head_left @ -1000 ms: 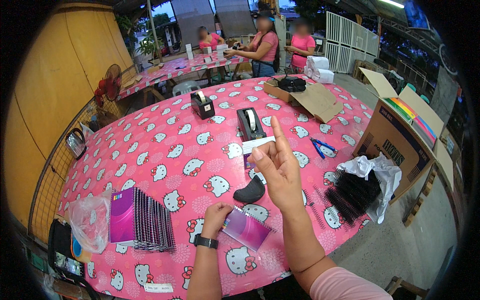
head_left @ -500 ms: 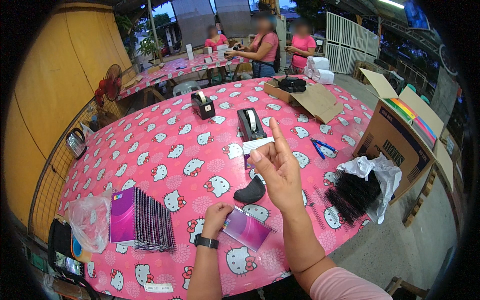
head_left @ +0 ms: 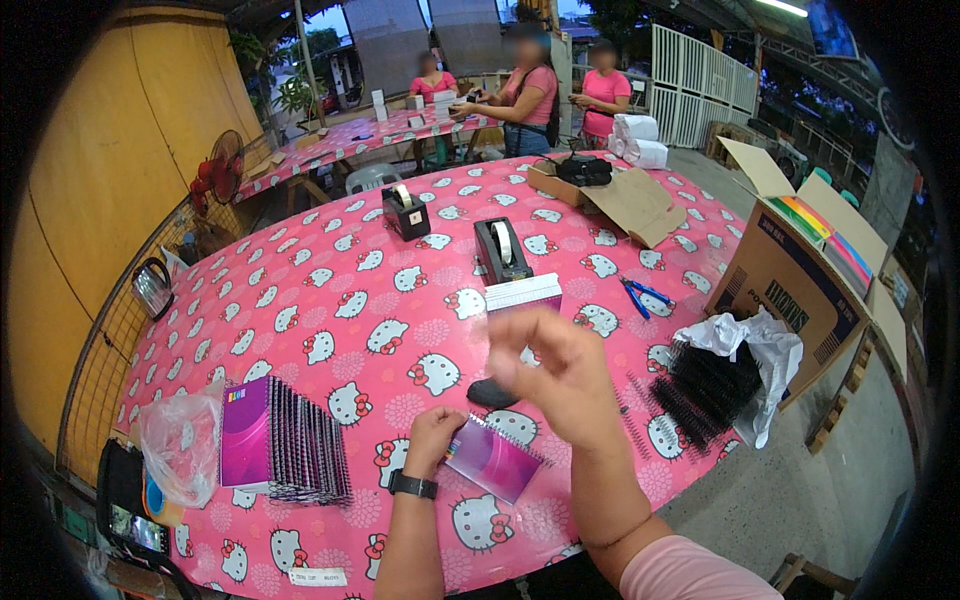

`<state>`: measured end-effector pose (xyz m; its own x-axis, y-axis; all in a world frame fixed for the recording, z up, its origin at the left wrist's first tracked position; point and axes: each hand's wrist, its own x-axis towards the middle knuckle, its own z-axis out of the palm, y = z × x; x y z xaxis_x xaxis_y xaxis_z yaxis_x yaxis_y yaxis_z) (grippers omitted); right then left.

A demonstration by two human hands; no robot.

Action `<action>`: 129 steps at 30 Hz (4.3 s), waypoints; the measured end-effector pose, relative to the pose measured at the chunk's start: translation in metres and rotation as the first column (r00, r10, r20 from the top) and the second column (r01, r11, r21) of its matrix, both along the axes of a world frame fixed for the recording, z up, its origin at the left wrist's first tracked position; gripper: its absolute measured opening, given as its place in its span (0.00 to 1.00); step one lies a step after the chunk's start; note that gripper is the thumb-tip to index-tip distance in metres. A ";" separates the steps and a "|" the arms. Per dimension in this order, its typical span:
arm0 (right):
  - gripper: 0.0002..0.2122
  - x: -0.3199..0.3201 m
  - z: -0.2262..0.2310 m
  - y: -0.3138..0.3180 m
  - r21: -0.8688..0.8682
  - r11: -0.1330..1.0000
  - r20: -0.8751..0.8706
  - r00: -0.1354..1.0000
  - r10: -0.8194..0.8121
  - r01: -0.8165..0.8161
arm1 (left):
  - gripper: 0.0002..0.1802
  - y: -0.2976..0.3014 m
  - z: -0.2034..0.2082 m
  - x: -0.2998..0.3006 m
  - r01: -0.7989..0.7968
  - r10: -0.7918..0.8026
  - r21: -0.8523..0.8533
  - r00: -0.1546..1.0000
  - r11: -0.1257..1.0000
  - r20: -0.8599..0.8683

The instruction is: The person assembles spiral-bound notebooks by inserting black plastic spiral coils into the punched holes of purple notebook covers. They work at a table covered with a pink Hello Kitty tablecloth, handling the notebooks and coils one at a time. Other people are visible in the background working at similar tables.

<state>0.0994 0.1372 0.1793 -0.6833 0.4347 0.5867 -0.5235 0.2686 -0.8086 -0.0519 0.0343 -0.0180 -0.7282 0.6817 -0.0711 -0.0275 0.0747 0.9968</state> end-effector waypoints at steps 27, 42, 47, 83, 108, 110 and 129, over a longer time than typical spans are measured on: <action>0.15 0.041 0.022 -0.043 0.280 0.287 -0.481 0.125 0.868 -0.916 | 0.10 -0.001 -0.003 -0.002 -0.001 0.003 -0.091 1.000 0.996 0.030; 0.11 0.035 0.005 -0.057 0.541 0.259 -0.436 -0.004 0.900 -0.800 | 0.09 0.000 -0.002 -0.001 0.003 0.002 -0.083 0.998 0.997 0.060; 0.12 0.039 0.014 -0.052 0.570 0.232 -0.279 0.080 0.957 -0.788 | 0.09 -0.002 -0.005 -0.002 0.000 0.006 -0.079 0.997 0.997 0.072; 0.10 0.033 -0.002 -0.066 0.603 0.310 -0.409 0.048 0.911 -0.735 | 0.08 -0.001 -0.004 -0.002 0.001 0.004 -0.091 0.999 0.996 0.046; 0.13 0.033 -0.001 -0.068 0.584 0.315 -0.443 0.033 0.896 -0.748 | 0.08 -0.001 -0.006 -0.002 0.013 -0.009 -0.054 0.998 0.998 0.067; 0.13 0.033 -0.002 -0.068 0.584 0.326 -0.452 0.035 0.891 -0.744 | 0.08 -0.001 -0.006 -0.003 0.014 -0.011 -0.051 0.998 0.999 0.065; 0.15 0.037 -0.009 -0.072 0.561 0.392 -0.488 0.091 0.868 -0.729 | 0.08 0.001 -0.004 -0.002 0.009 -0.005 -0.095 0.999 0.995 0.040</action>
<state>0.1361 0.0657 0.1705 0.0185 -0.2434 0.9697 -0.7919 -0.5957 -0.1344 -0.0535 0.0356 -0.0221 -0.7186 0.6758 -0.1641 -0.0656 0.1691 0.9834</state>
